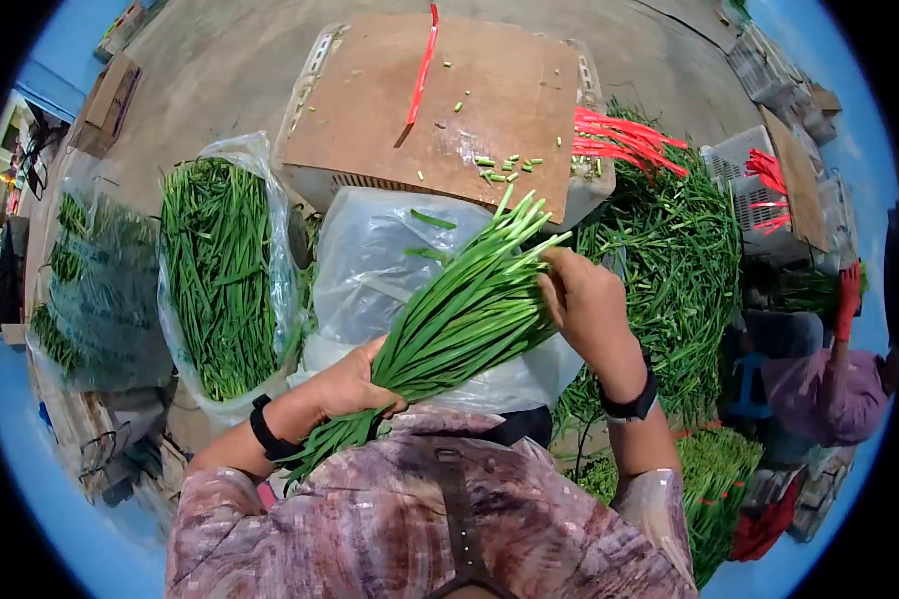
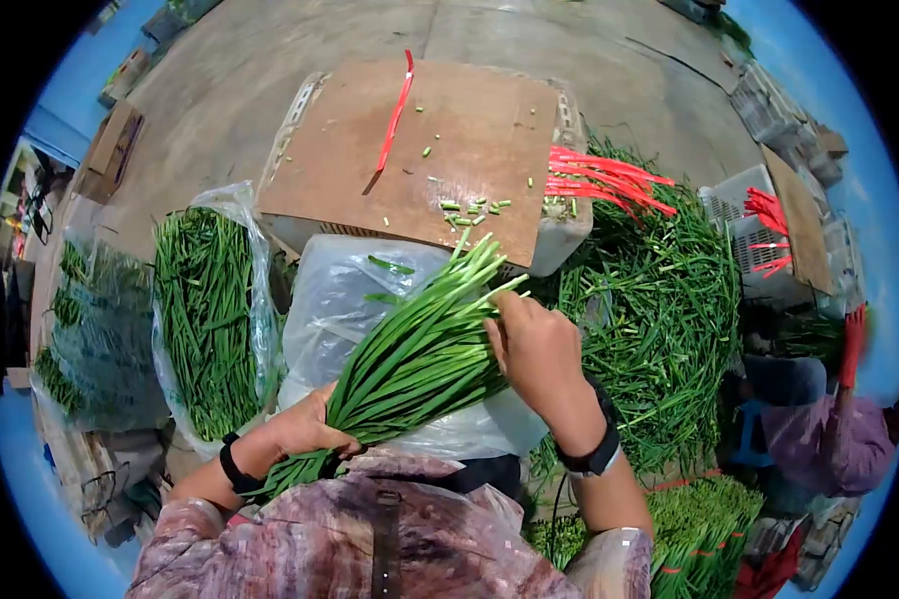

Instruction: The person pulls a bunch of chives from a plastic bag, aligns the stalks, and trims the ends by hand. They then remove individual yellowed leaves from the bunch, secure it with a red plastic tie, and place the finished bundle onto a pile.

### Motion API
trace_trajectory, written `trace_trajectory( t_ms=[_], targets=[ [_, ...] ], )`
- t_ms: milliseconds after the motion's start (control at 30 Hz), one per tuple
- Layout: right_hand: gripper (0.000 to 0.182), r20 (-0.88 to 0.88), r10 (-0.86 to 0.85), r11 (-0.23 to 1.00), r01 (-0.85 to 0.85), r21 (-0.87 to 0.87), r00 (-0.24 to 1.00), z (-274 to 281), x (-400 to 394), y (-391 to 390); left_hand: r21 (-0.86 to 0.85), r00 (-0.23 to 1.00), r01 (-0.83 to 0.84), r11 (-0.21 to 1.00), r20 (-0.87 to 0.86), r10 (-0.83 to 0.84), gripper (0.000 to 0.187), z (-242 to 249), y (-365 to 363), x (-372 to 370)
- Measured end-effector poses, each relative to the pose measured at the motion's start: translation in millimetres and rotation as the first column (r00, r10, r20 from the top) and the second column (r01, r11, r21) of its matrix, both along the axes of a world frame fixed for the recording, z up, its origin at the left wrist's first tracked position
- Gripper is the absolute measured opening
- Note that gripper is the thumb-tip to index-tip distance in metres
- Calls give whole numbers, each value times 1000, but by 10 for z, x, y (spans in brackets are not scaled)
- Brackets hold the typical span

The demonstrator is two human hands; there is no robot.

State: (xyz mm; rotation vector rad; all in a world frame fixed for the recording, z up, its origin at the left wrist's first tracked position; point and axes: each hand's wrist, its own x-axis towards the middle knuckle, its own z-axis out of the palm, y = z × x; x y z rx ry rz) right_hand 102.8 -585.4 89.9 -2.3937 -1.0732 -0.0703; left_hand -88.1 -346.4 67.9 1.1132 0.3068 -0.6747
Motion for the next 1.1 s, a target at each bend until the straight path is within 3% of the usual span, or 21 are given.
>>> trace_trajectory(
  t_ms=[100,200,267,333,367,467,533,567,600,633,667,700,733,800,867,933,1000,1067,1100],
  targets=[
    [15,-56,-87,958,68,-279,995,-25,13,89,62,996,-7,998,94,1,74,23,-27,19],
    [13,113,-25,995,36,-96,993,-134,48,64,56,997,-11,998,81,7,74,43,-23,30],
    [10,134,-58,993,43,111,989,-91,154,-2,63,998,10,998,65,-14,74,38,-10,36],
    [6,-255,-57,902,159,402,965,-170,295,-120,55,999,25,998,35,-27,74,43,2,33],
    [8,-742,37,811,414,413,669,-98,400,-282,42,999,33,999,16,-34,74,58,5,49],
    [9,-871,214,589,653,477,443,-326,607,-692,34,999,30,999,29,-31,74,16,19,37],
    [12,-878,133,575,686,446,460,-428,806,-1016,38,999,27,999,35,-28,73,0,23,24],
    [12,-783,-262,743,636,209,564,-484,908,-1195,40,999,26,999,26,-27,73,2,21,24],
    [14,-397,-483,820,562,107,781,-482,876,-1210,42,1000,24,999,18,-25,73,6,22,28],
    [18,92,-524,848,529,-33,847,-478,816,-1232,79,999,27,997,43,-30,73,20,11,40],
    [22,552,-377,820,545,-174,744,-472,785,-1227,116,997,28,993,67,-36,73,40,-10,54],
    [27,298,-414,894,446,-48,860,-246,701,-1002,157,995,22,987,93,-37,73,53,-17,65],
    [21,-3,-412,910,411,60,911,-67,578,-753,151,997,30,988,61,-40,73,53,-13,50],
    [16,-67,-44,972,58,229,997,118,373,-332,134,998,67,989,4,-68,75,30,3,64],
    [15,-32,-30,991,34,133,999,103,347,-161,227,992,101,969,47,-115,77,22,33,73],
    [15,-218,-237,930,286,233,947,-61,529,-274,271,991,84,959,75,-108,76,70,15,78],
    [15,-485,-217,777,451,440,847,-280,768,-554,238,996,65,969,43,-77,75,55,21,41],
    [16,-660,-280,680,629,376,698,-278,820,-795,148,997,61,987,-61,-53,75,-11,49,10],
    [17,-667,-262,654,637,408,697,-268,814,-850,197,999,46,979,-28,-42,72,14,27,26]
  ],
)
